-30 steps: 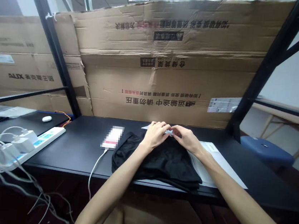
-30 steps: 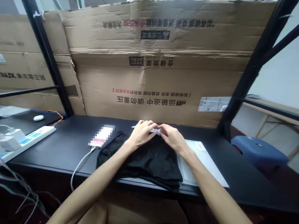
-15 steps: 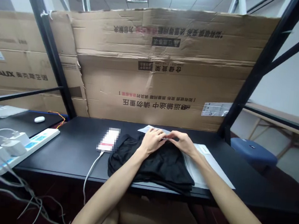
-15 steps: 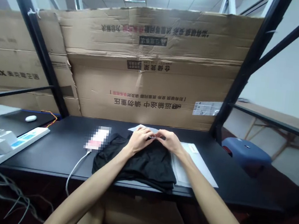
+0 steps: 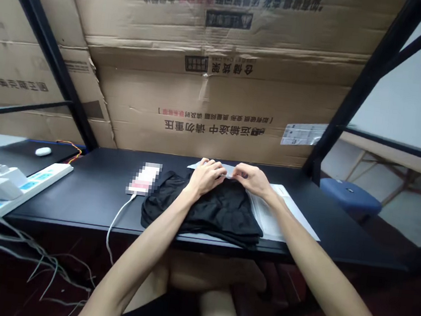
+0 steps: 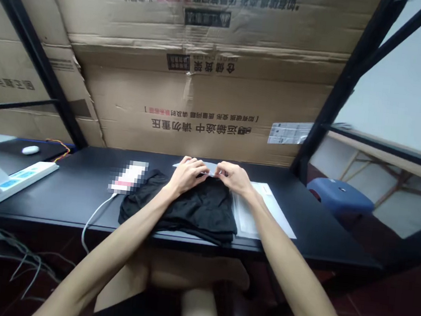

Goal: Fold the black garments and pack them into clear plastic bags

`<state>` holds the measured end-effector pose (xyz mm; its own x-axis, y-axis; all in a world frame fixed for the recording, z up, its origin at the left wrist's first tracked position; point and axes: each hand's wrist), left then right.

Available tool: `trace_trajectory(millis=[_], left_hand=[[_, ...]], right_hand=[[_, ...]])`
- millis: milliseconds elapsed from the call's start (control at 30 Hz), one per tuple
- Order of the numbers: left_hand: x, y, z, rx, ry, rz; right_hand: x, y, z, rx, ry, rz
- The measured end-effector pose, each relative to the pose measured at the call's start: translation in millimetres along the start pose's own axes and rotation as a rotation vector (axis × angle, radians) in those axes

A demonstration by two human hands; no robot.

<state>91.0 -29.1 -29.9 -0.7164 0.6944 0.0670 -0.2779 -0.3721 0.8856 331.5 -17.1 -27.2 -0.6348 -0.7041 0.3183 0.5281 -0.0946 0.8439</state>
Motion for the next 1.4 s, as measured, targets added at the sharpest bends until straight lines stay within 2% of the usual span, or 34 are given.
trace_trajectory(millis=[233, 433, 667, 800, 933, 1100, 1400], left_hand=[[9.2, 0.3, -1.8, -0.051, 0.080, -0.002], [21.8, 2.0, -7.1, -0.066, 0.182, -0.011], [40.5, 4.2, -16.9, -0.129, 0.321, -0.069], [46.3, 4.2, -20.5, -0.124, 0.349, -0.073], [42.2, 5.7, -21.6, -0.129, 0.318, -0.092], [27.5, 3.9, -17.6, -0.109, 0.142, -0.187], [30.1, -1.0, -17.6, -0.153, 0.201, -0.145]], right_hand=[[-15.0, 5.3, -3.7, -0.074, -0.076, 0.025], [-29.9, 12.7, -9.6, -0.143, -0.183, -0.050], [-30.7, 24.0, -18.7, -0.249, -0.383, -0.163], [-29.6, 22.1, -18.6, -0.280, -0.422, -0.182], [-31.6, 17.6, -15.4, -0.313, -0.373, -0.103], [-24.0, 9.8, -7.3, -0.252, -0.173, 0.051], [1.7, 3.8, -3.3, -0.187, -0.081, 0.081]])
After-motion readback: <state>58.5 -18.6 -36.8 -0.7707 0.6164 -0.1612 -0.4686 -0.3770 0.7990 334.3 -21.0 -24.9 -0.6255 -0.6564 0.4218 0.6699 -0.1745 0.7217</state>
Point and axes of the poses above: each hand's wrist, its own z-axis towards the middle knuckle, its own y-axis out of the back of the hand, x = y × z, and after that the axes turned 9 degrees about x, right-handed
